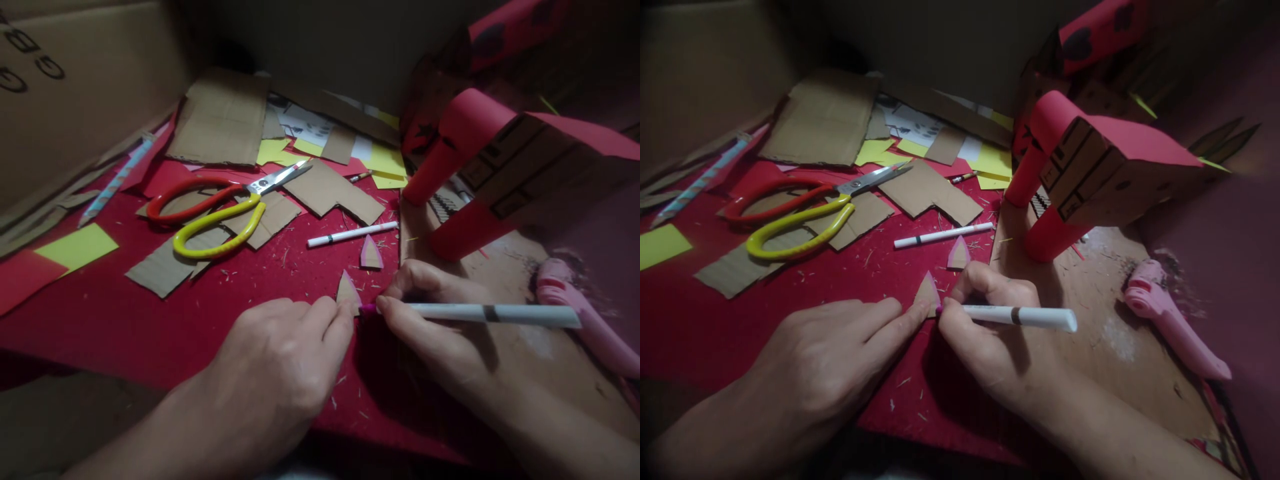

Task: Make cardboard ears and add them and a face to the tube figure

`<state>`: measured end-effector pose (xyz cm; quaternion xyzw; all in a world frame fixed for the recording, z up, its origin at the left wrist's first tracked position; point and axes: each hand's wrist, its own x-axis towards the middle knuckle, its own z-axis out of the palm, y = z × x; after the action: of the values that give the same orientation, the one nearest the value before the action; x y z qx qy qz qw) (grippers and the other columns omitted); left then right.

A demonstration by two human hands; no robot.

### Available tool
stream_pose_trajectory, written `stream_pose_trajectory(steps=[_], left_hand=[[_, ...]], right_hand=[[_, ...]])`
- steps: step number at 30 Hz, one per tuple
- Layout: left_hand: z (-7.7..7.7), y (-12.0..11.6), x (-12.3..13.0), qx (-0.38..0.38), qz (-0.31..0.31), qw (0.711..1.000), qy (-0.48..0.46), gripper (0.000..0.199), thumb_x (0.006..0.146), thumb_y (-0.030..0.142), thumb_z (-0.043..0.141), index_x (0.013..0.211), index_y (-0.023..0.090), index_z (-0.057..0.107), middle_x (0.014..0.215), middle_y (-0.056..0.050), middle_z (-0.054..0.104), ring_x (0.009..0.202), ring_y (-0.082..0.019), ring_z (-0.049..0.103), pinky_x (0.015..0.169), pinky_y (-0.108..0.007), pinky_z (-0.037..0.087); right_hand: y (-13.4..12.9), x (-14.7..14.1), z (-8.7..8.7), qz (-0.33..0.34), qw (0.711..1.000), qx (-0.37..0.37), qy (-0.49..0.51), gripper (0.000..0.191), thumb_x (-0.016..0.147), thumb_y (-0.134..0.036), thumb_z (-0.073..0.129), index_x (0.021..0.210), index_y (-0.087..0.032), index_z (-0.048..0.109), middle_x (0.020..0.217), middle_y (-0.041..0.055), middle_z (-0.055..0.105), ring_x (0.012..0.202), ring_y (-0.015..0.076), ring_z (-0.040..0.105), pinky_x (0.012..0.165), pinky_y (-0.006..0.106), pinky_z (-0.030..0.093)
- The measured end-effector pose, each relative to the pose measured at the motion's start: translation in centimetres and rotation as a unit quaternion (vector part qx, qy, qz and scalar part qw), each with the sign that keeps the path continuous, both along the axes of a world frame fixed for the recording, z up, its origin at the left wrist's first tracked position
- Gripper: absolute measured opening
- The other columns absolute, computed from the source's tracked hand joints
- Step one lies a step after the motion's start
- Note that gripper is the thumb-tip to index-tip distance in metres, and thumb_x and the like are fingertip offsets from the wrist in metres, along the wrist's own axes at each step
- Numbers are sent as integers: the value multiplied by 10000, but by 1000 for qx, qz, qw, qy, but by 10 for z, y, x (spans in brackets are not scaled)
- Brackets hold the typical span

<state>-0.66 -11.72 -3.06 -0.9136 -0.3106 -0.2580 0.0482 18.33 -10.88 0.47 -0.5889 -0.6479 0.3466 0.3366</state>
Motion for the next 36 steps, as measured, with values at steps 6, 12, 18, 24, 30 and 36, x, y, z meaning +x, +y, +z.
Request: stream_pose_trajectory(steps=[6, 12, 18, 24, 30, 36], left_hand=[[1, 0, 0, -3, -3, 1000, 10, 389, 876, -4, 353, 1234, 1, 504, 795, -74, 635, 589, -206, 557, 483, -342, 452], [1, 1, 0, -1, 0, 1000, 11, 376, 878, 8, 356, 1218, 1, 515, 810, -90, 646, 615, -222, 588, 492, -355, 475], [2, 1, 0, -5, -3, 1000, 9, 379, 890, 13, 345, 1233, 0, 506, 815, -88, 646, 623, -219, 592, 499, -352, 482], [2, 0, -1, -16, -4, 1000, 19, 408, 855, 6, 387, 1249, 1, 492, 839, -95, 650, 627, -226, 594, 498, -363, 490], [1, 0, -1, -18, -6, 1000, 17, 412, 859, 7, 367, 1251, -4, 495, 836, -100, 652, 640, -227, 605, 511, -360, 504], [1, 0, -1, -6, 0, 1000, 13, 397, 856, 5, 372, 1229, 3, 508, 830, -95, 648, 626, -221, 587, 504, -356, 485]], right_hand=[[0, 3, 0, -2, 998, -51, 23, 162, 708, -140, 562, 583, -208, 486, 461, -70, 429, 439, 78, 372, 388, 188, 273], [-2, 1, -1, -6, 1000, -19, 15, 175, 725, -153, 565, 586, -212, 476, 481, -70, 429, 445, 79, 371, 404, 197, 291], [0, 2, 2, 9, 999, -42, 7, 168, 702, -142, 557, 568, -211, 483, 454, -69, 434, 418, 77, 369, 390, 198, 283], [-1, 3, 1, 0, 999, -42, 19, 182, 709, -137, 563, 579, -214, 461, 473, -70, 408, 436, 80, 350, 383, 196, 262], [-2, 1, 0, -4, 1000, 0, 4, 184, 726, -160, 562, 579, -211, 463, 482, -70, 408, 443, 77, 343, 386, 199, 263], [-2, 3, 2, 17, 1000, -22, -4, 184, 724, -130, 557, 584, -215, 473, 477, -65, 426, 450, 88, 374, 415, 213, 290]])
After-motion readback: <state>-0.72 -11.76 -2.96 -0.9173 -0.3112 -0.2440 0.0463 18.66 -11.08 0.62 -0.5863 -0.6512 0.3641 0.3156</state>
